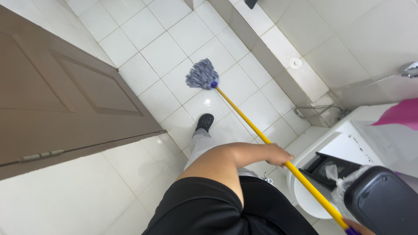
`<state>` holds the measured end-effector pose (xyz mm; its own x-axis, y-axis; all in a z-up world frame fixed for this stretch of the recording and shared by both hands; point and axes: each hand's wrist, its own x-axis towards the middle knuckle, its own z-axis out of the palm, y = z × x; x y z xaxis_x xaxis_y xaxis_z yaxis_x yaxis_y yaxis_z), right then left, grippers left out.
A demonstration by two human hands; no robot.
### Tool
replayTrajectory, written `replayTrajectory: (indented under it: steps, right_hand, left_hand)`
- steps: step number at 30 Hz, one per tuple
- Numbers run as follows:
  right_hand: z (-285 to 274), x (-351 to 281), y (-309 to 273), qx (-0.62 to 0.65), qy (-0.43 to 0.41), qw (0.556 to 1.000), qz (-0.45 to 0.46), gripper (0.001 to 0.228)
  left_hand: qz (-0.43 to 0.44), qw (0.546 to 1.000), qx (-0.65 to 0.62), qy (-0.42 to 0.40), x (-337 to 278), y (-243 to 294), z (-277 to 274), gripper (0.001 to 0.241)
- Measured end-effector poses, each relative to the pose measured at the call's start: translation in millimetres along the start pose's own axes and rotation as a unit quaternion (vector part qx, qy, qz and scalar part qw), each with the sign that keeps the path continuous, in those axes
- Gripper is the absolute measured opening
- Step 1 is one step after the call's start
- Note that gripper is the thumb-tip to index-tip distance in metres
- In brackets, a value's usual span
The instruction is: The person mops the tiled bathroom floor using a yellow-handled mop. They then rinse the mop head under a running tap and wring it out by hand. Finally, the person picks up a blue cloth from the sink area and folds it.
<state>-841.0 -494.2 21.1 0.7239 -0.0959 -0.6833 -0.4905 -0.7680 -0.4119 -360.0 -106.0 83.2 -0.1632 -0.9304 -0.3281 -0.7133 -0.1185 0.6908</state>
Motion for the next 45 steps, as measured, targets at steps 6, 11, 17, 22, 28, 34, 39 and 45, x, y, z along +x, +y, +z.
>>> replayTrajectory:
  steps: [6, 11, 17, 22, 28, 34, 39, 45]
  right_hand:
    - [-13.8, -66.2, -63.8, 0.061, 0.094, 0.993, 0.036, 0.044]
    - [36.5, -70.4, -95.5, 0.111, 0.19, 0.973, 0.075, 0.042]
    - [-71.9, 35.5, -361.2, 0.083, 0.202, 0.968, 0.123, 0.046]
    - [-174.1, 154.0, -616.0, 0.04, 0.138, 0.975, 0.17, 0.051]
    - [-202.3, 318.7, -754.4, -0.056, 0.138, 0.989, 0.018, 0.048]
    - [-200.5, 377.3, -833.1, -0.103, 0.1, 0.989, -0.033, 0.043]
    - [-190.9, 351.2, -801.7, -0.107, 0.082, 0.991, -0.011, 0.044]
    - [-177.8, 266.8, -713.6, -0.049, 0.096, 0.994, 0.025, 0.045]
  left_hand:
    - [0.074, 0.99, -0.028, -0.113, 81.1, 7.9, 72.7, 0.039]
    - [0.026, 0.992, -0.033, -0.116, 43.8, -5.3, 41.8, 0.047]
    - [-0.1, 0.995, 0.012, -0.023, -15.9, -114.0, -8.2, 0.042]
    - [-0.23, 0.965, 0.008, 0.123, -88.1, -263.0, -65.6, 0.045]
    - [-0.436, 0.881, -0.006, 0.186, -181.1, -411.1, -151.1, 0.046]
    - [-0.524, 0.832, -0.082, 0.163, -253.6, -442.2, -202.8, 0.046]
    - [-0.492, 0.856, 0.023, 0.159, -228.6, -431.7, -161.4, 0.046]
    - [-0.371, 0.904, 0.108, 0.185, -176.9, -366.7, -104.7, 0.035]
